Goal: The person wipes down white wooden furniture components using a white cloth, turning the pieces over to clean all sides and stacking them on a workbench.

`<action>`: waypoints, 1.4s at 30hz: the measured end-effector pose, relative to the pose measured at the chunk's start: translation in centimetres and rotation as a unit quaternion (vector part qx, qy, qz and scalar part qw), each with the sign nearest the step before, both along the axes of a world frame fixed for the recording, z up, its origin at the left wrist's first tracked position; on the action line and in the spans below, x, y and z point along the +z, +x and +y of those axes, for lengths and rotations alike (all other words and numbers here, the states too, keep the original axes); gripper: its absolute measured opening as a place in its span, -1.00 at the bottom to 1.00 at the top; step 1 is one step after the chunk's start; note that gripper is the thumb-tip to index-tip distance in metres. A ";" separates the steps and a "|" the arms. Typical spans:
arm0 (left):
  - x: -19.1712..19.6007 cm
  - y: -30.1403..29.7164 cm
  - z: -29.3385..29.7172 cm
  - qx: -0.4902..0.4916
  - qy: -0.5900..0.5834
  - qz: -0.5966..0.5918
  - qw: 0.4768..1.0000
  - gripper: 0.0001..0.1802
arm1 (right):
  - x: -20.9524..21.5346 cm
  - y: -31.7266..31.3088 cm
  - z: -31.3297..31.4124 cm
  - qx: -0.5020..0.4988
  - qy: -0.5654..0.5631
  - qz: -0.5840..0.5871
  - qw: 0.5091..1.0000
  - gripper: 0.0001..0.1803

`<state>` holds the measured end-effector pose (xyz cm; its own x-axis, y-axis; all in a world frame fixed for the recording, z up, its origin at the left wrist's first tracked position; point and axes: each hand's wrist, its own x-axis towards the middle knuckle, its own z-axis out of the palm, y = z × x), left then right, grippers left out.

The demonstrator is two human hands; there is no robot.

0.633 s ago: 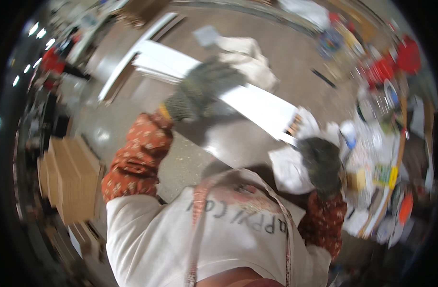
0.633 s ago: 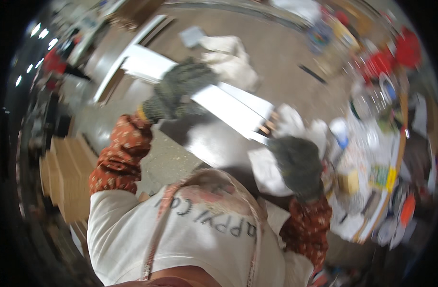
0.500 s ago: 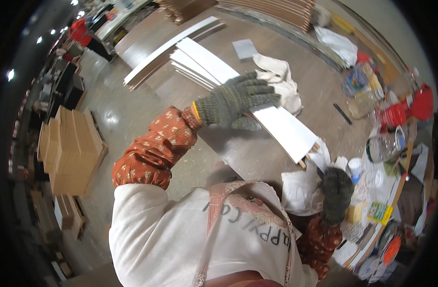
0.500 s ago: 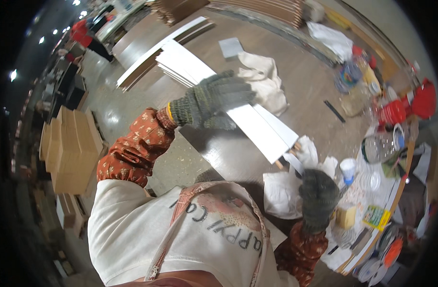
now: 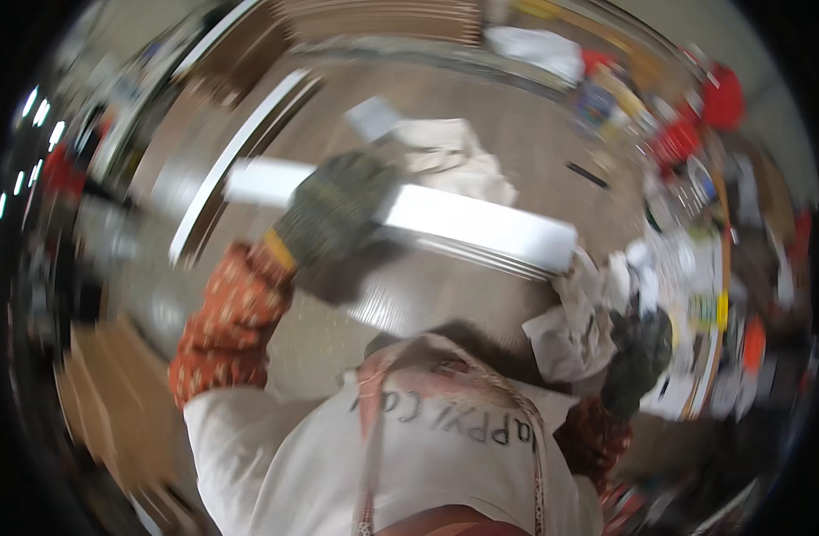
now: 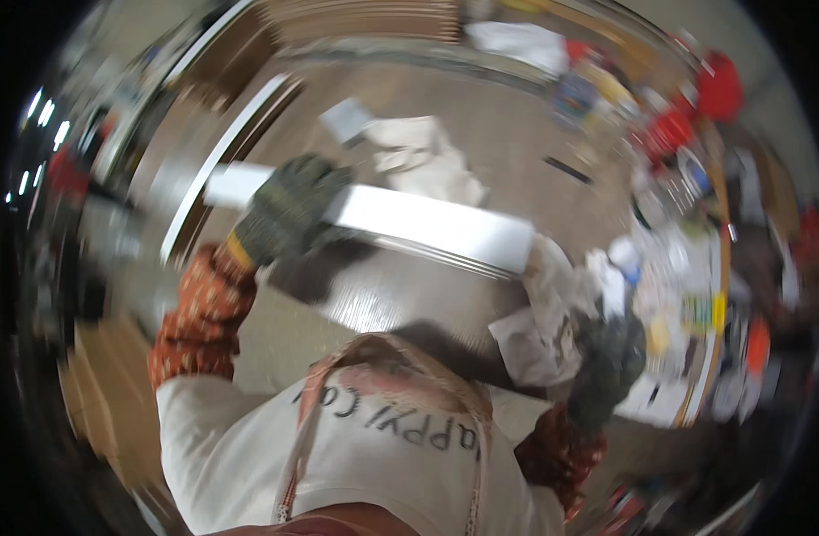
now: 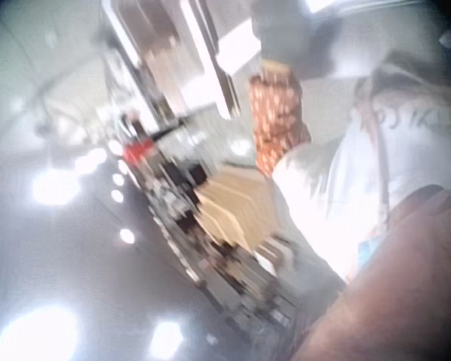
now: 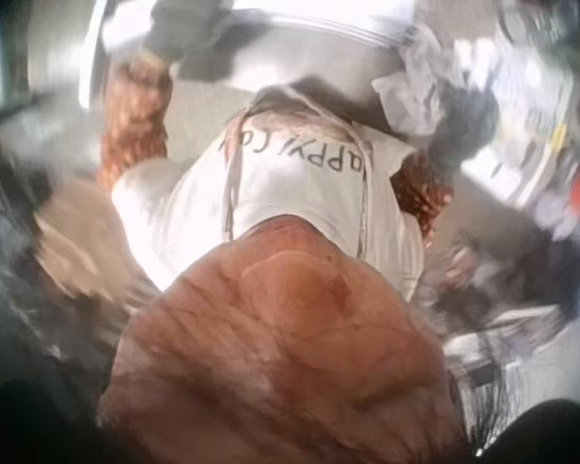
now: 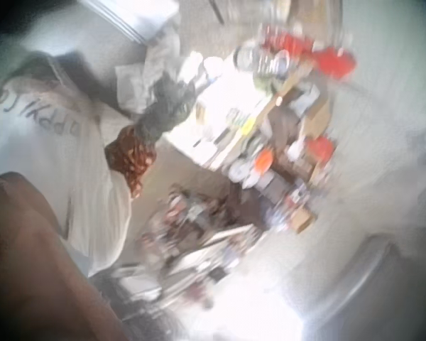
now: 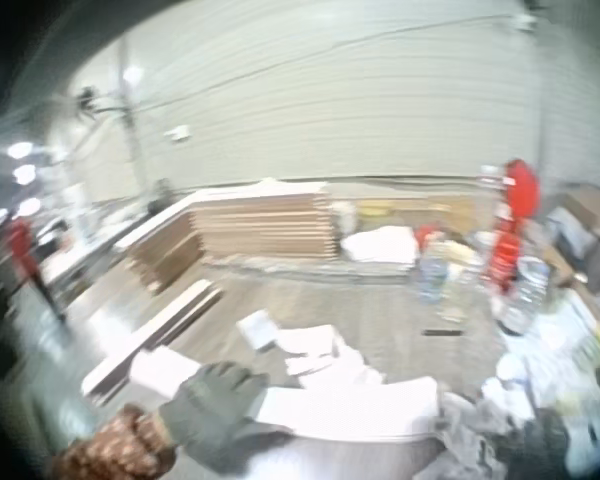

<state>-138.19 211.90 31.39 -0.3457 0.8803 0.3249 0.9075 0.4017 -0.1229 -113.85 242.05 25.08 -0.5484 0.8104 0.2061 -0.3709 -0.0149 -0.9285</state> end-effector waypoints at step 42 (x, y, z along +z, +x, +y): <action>-6.1 3.2 -12.5 0.198 0.192 -0.880 0.386 -0.45 | 3.4 -9.8 -11.3 0.079 0.165 0.031 0.983 -0.77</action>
